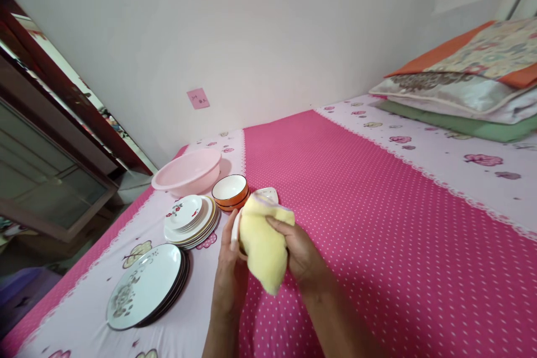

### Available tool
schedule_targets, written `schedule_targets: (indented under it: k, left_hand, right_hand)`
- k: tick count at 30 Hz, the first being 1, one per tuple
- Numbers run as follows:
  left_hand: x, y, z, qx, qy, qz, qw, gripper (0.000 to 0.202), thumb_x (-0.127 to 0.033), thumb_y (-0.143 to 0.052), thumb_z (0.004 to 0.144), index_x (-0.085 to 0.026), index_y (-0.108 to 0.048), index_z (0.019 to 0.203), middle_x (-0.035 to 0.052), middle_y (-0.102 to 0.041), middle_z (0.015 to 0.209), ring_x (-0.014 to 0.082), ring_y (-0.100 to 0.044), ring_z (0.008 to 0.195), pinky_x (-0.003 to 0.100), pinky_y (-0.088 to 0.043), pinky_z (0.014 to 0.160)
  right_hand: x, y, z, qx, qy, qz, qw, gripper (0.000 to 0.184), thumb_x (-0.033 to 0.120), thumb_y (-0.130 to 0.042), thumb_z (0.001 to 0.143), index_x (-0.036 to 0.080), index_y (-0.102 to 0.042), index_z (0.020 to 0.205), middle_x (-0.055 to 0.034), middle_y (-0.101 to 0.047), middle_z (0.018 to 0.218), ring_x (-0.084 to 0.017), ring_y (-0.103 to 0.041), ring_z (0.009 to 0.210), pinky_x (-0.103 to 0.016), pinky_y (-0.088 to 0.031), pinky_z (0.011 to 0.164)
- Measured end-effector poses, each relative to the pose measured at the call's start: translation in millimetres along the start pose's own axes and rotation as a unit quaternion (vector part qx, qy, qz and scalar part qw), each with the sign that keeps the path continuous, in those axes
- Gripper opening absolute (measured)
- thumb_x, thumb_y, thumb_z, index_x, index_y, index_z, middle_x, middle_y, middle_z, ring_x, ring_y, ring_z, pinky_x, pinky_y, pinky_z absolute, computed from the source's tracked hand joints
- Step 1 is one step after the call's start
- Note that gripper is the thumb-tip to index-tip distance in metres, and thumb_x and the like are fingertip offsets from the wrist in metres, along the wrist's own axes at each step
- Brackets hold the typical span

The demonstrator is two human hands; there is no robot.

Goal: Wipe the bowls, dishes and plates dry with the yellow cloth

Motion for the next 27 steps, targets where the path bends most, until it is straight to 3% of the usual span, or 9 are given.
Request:
schedule_targets:
  k: [2,5,9,11,13,16,18,20,27]
  left_hand:
    - [5.9,4.5,3.2,-0.022,0.029,-0.097,0.995,0.051,-0.045,-0.060,0.100,-0.027,-0.059,0.147,0.0083,-0.052,0.161,0.0309,-0.038,0.153,0.043,-0.034,0.124]
    - [16.8,21.5,7.2,-0.104,0.072,-0.185,0.975,0.046,-0.052,-0.051,0.103,-0.025,-0.069,0.135,0.0106,-0.065,0.147,0.0297,-0.050,0.146,0.045,-0.041,0.120]
    - [26.1,33.7,6.6,-0.162,0.117,-0.236,0.951,0.051,-0.057,-0.047,0.103,-0.025,-0.070,0.134,0.0121,-0.074,0.134,0.0293,-0.064,0.131,0.050,-0.047,0.115]
    - [28.8,28.5,6.3,-0.129,0.139,-0.257,0.948,0.054,-0.059,-0.047,0.103,-0.023,-0.068,0.137,0.0135,-0.073,0.134,0.0298,-0.066,0.128,0.051,-0.047,0.114]
    - [30.6,21.7,6.2,-0.074,0.155,-0.273,0.946,0.053,-0.056,-0.049,0.103,-0.022,-0.065,0.141,0.0141,-0.072,0.137,0.0304,-0.066,0.128,0.052,-0.047,0.114]
    - [28.9,21.9,7.8,-0.007,0.136,-0.286,0.949,0.050,-0.048,-0.058,0.101,-0.027,-0.060,0.146,0.0109,-0.073,0.136,0.0269,-0.069,0.124,0.043,-0.050,0.112]
    - [28.1,30.3,9.5,0.002,0.117,-0.283,0.952,0.052,-0.043,-0.066,0.097,-0.031,-0.059,0.147,0.0068,-0.075,0.132,0.0223,-0.072,0.117,0.034,-0.052,0.108]
    - [29.6,38.3,10.4,-0.005,0.115,-0.275,0.955,0.054,-0.041,-0.068,0.096,-0.033,-0.058,0.148,0.0041,-0.077,0.129,0.0200,-0.073,0.114,0.030,-0.051,0.108]
    - [37.8,35.4,6.7,-0.040,0.134,-0.218,0.966,0.043,-0.039,-0.063,0.098,-0.025,-0.067,0.139,0.0080,-0.078,0.125,0.0276,-0.064,0.131,0.042,-0.043,0.120]
  right_hand:
    - [14.5,15.7,-0.9,-0.091,0.047,0.013,0.995,0.057,0.044,-0.079,0.082,0.017,-0.064,0.129,-0.0173,-0.075,0.128,-0.035,-0.073,0.115,-0.048,-0.064,0.089]
    - [61.7,37.5,-18.2,-0.221,0.230,-0.042,0.947,0.063,0.042,-0.080,0.083,0.022,-0.060,0.139,-0.0145,-0.066,0.145,-0.034,-0.067,0.128,-0.047,-0.063,0.096]
    - [101.4,32.4,-52.8,-0.267,0.405,-0.172,0.858,0.062,0.039,-0.075,0.089,0.024,-0.058,0.146,-0.0116,-0.066,0.145,-0.032,-0.063,0.132,-0.048,-0.056,0.106]
    - [101.5,16.0,-60.7,-0.233,0.424,-0.257,0.837,0.054,0.032,-0.076,0.087,0.022,-0.064,0.139,-0.0119,-0.073,0.133,-0.030,-0.070,0.121,-0.044,-0.059,0.100]
    - [89.9,-13.6,-59.2,-0.124,0.419,-0.367,0.822,0.048,0.024,-0.076,0.085,0.023,-0.068,0.132,-0.0114,-0.076,0.123,-0.029,-0.074,0.110,-0.040,-0.061,0.094]
    - [57.6,-60.5,-56.3,0.080,0.400,-0.518,0.752,0.041,0.018,-0.069,0.091,0.025,-0.068,0.131,-0.0107,-0.075,0.126,-0.029,-0.070,0.117,-0.041,-0.055,0.102]
    - [40.7,-74.7,-53.6,0.143,0.382,-0.577,0.708,0.037,0.016,-0.064,0.094,0.024,-0.067,0.130,-0.0105,-0.073,0.128,-0.028,-0.065,0.122,-0.044,-0.050,0.108]
    - [30.4,-76.2,-47.1,0.155,0.348,-0.610,0.695,0.037,0.013,-0.061,0.093,0.024,-0.067,0.128,-0.0108,-0.072,0.127,-0.029,-0.063,0.122,-0.044,-0.048,0.108]
    - [14.9,-58.1,-28.1,0.103,0.256,-0.673,0.687,0.028,0.000,-0.056,0.083,0.020,-0.065,0.101,-0.0087,-0.072,0.102,-0.025,-0.065,0.098,-0.035,-0.048,0.087]
Point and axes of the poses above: each hand's wrist, its own z-axis towards the middle knuckle, its own y-axis out of the back of the hand, x = y × z, the point moved 8 cm from there along z, towards the middle knuckle
